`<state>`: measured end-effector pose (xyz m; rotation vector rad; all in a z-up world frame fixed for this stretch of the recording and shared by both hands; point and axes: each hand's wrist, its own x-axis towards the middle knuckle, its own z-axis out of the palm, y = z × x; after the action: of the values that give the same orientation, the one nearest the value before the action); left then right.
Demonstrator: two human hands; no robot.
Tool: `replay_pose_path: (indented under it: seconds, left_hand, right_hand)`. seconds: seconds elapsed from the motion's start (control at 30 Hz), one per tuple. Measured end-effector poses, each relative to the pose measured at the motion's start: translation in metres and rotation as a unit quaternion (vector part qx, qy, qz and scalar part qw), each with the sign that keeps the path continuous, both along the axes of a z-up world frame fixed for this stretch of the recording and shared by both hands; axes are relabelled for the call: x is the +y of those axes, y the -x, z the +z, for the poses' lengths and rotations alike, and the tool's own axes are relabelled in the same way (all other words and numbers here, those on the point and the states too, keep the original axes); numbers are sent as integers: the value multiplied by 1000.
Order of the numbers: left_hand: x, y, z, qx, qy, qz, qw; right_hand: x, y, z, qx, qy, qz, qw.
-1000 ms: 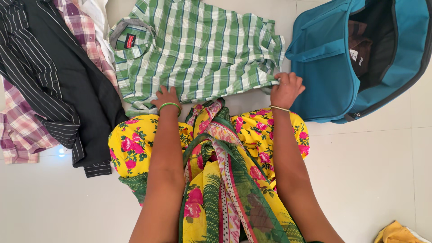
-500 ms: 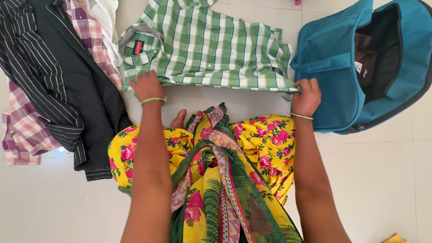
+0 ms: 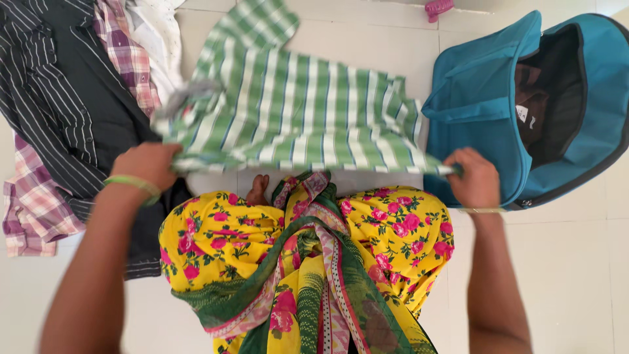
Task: The person buttons a green checkered shirt and then folds it by hand while sitting on the floor.
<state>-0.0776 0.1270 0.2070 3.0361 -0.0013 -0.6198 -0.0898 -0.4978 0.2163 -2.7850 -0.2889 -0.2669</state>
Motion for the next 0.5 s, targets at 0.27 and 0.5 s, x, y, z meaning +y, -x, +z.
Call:
replay_pose_path:
  seconds: [0.27, 0.5]
  left_hand:
    - [63, -23, 102, 111, 146, -47, 982]
    - [55, -187, 86, -126, -168, -64, 976]
  right_hand:
    - [-44, -19, 111, 97, -340, -76, 932]
    - [-54, -257, 25, 23, -349, 7, 937]
